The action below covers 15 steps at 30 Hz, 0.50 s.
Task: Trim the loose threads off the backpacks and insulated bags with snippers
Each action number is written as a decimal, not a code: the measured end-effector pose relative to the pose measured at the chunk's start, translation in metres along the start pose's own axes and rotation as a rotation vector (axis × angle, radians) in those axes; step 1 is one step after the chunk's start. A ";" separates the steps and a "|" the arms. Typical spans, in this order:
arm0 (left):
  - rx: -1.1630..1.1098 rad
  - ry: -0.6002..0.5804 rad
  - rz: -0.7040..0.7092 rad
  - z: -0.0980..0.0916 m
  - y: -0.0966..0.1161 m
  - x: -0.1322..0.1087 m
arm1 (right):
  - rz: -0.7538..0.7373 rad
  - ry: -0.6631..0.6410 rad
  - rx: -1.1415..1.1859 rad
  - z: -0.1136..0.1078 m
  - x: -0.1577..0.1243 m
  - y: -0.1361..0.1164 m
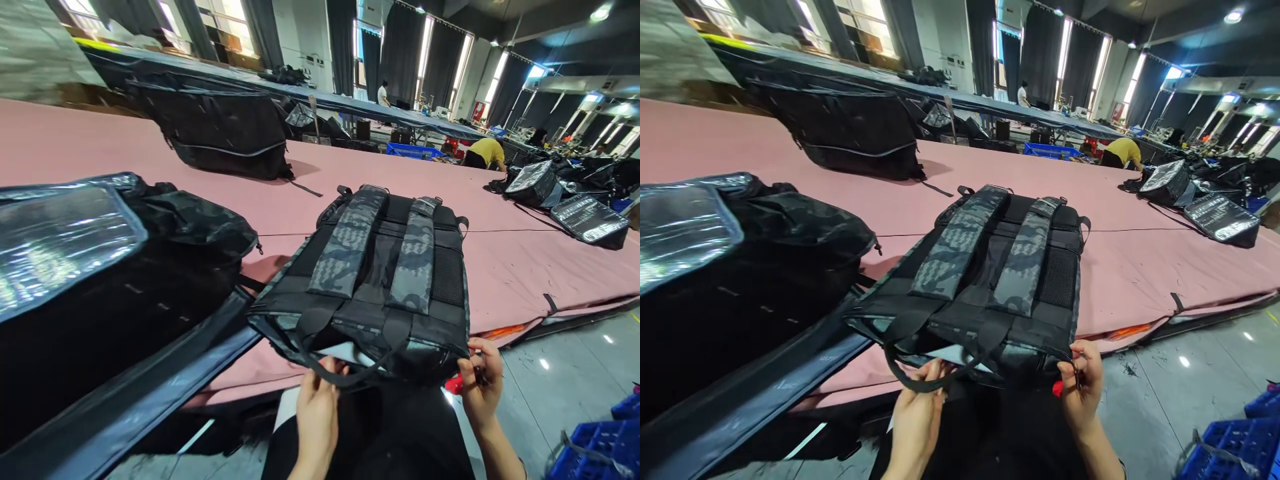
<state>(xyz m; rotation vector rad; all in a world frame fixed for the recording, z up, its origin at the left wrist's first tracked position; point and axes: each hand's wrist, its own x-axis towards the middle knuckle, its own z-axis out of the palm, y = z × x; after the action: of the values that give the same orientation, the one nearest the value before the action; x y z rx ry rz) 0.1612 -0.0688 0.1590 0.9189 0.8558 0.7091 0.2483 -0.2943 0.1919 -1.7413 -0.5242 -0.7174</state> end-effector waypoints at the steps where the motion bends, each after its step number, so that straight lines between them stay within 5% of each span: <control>1: -0.045 -0.045 -0.073 0.006 -0.002 -0.009 | 0.008 0.000 0.004 0.000 0.001 -0.001; 6: -0.157 -0.157 -0.346 0.028 0.010 -0.029 | 0.028 -0.043 0.033 0.003 0.005 -0.009; 15: -0.254 -0.178 -0.562 0.048 0.022 -0.040 | 0.051 -0.017 -0.030 0.004 0.018 -0.010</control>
<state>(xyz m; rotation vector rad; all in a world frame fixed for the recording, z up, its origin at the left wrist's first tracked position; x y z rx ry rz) 0.1794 -0.1103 0.2074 0.4685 0.7926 0.2338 0.2557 -0.2878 0.2105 -1.7836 -0.4811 -0.6779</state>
